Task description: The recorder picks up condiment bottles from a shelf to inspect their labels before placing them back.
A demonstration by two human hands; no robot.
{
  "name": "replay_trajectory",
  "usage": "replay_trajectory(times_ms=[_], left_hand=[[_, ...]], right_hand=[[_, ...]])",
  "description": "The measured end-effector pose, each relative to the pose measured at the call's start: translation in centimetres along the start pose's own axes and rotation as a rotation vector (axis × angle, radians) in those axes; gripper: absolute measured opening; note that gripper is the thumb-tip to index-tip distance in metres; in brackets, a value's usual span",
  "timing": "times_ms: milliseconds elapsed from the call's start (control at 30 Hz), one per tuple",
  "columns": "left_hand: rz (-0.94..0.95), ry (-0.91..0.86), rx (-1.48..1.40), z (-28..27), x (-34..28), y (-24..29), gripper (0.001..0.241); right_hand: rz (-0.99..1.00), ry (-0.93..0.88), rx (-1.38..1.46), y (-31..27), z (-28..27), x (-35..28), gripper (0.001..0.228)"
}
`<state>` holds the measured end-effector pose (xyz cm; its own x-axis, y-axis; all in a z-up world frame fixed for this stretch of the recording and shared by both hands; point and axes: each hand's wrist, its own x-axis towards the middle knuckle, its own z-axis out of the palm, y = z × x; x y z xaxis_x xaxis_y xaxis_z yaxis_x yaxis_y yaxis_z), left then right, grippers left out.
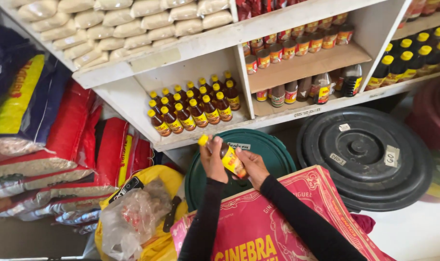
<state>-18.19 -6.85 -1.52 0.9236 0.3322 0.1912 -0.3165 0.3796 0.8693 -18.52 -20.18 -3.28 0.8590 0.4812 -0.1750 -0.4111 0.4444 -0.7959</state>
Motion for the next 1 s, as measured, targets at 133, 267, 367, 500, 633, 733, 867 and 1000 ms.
replay_trajectory(times_ms=[133,267,367,500,633,733,867,1000], left_hand=[[0.207,0.098,0.222,2.0,-0.7,-1.0,0.052],[0.269,0.096,0.419,0.6,-1.0,-0.8,0.055],[0.133,0.072,0.34,-0.2,-1.7,0.2,0.051],[0.077,0.062,0.255,-1.3,-2.4,-0.6,0.051],[0.076,0.092,0.348,-1.1,-2.9,-0.3,0.057],[0.069,0.083,0.289,-0.6,-3.3,0.4,0.06],[-0.009,-0.072,0.021,0.5,-4.4,1.5,0.066],[0.033,-0.161,0.102,0.6,-4.8,1.5,0.065]], right_hand=[[-0.156,0.166,0.107,-0.3,0.0,1.4,0.045],[0.066,0.127,0.14,-3.1,1.9,-1.1,0.046],[0.122,0.018,0.147,-2.4,1.6,-1.3,0.06],[0.227,-0.031,0.183,-2.1,1.4,-1.8,0.059],[0.266,-0.078,0.22,-1.1,0.6,-1.4,0.067],[0.266,-0.057,0.238,-0.1,0.3,-0.9,0.065],[0.096,0.037,0.254,1.3,-0.6,-0.3,0.057],[0.128,0.094,0.239,-0.3,0.6,-1.8,0.053]])
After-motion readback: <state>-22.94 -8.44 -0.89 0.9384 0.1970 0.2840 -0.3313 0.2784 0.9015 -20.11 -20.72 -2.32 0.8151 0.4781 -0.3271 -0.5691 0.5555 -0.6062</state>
